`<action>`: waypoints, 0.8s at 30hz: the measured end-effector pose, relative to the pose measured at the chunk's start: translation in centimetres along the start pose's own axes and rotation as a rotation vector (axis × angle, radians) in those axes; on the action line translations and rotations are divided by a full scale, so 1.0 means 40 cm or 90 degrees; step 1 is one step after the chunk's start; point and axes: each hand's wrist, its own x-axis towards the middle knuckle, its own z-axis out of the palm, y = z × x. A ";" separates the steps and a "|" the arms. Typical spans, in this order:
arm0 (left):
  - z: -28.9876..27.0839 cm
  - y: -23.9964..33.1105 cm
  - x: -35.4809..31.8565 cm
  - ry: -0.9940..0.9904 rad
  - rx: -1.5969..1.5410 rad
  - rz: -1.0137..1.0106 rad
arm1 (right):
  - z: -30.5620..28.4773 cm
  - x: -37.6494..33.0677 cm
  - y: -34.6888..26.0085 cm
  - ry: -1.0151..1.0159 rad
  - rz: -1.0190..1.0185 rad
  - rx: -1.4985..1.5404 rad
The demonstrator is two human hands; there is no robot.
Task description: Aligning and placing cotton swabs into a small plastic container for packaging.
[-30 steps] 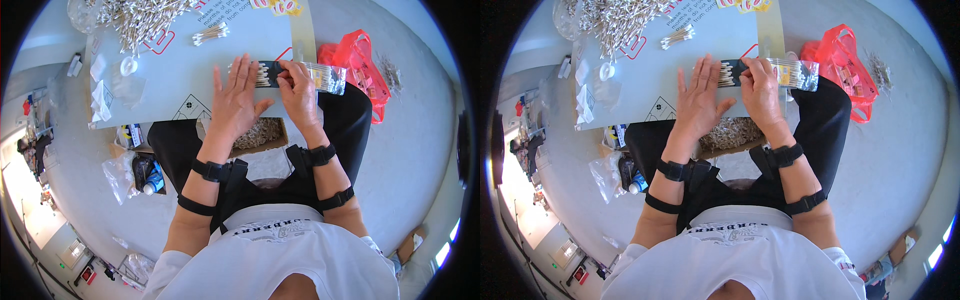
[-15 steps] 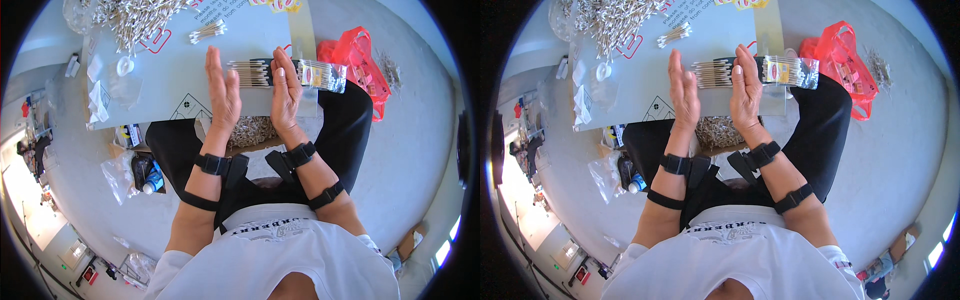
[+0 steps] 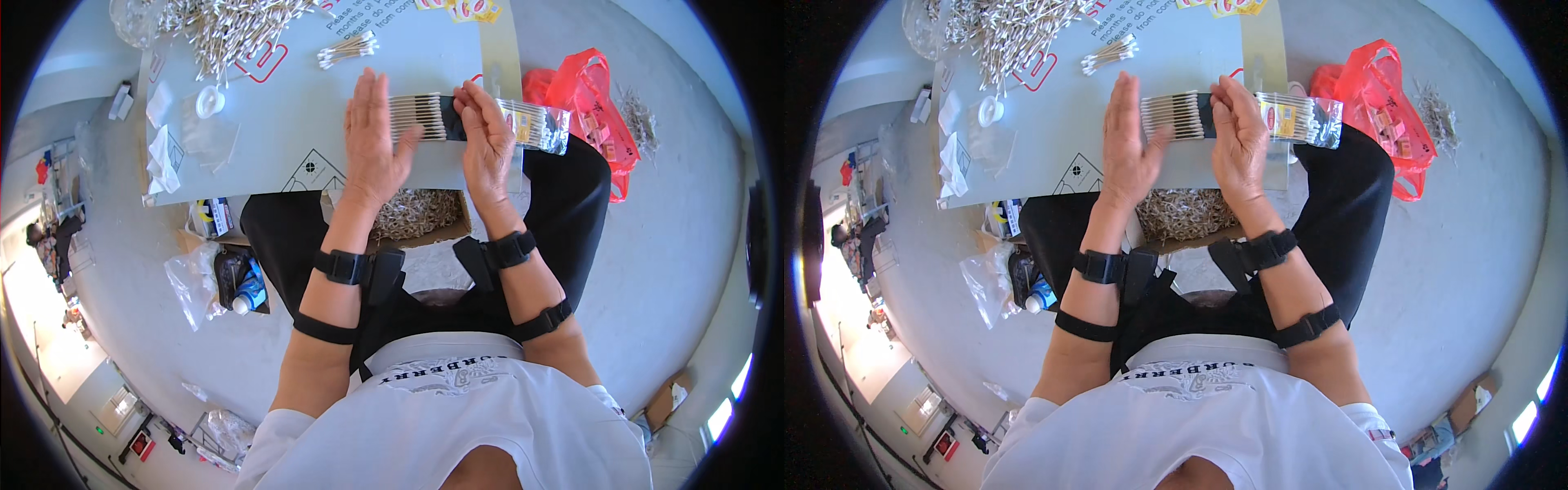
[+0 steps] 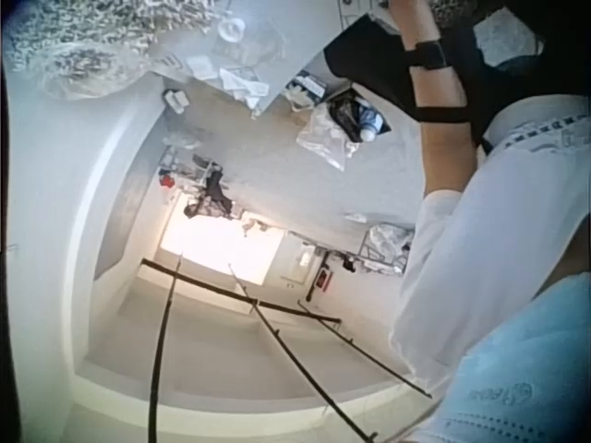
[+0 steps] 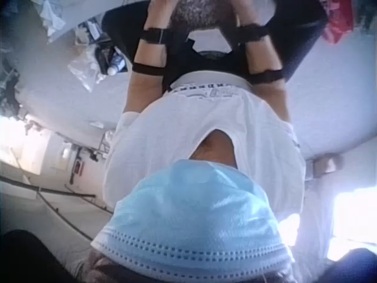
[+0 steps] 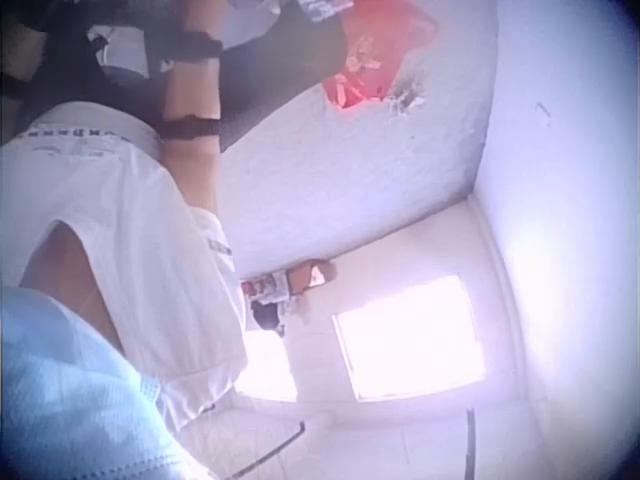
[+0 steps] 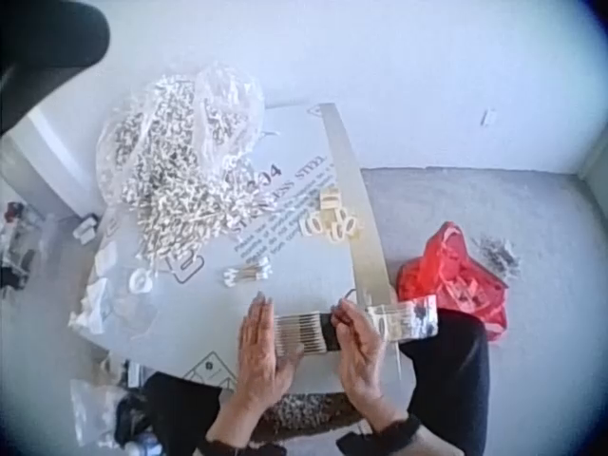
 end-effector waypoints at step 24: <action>-0.003 0.024 -0.037 -0.154 0.260 0.010 | -0.042 -0.008 -0.049 -0.173 -0.196 -0.471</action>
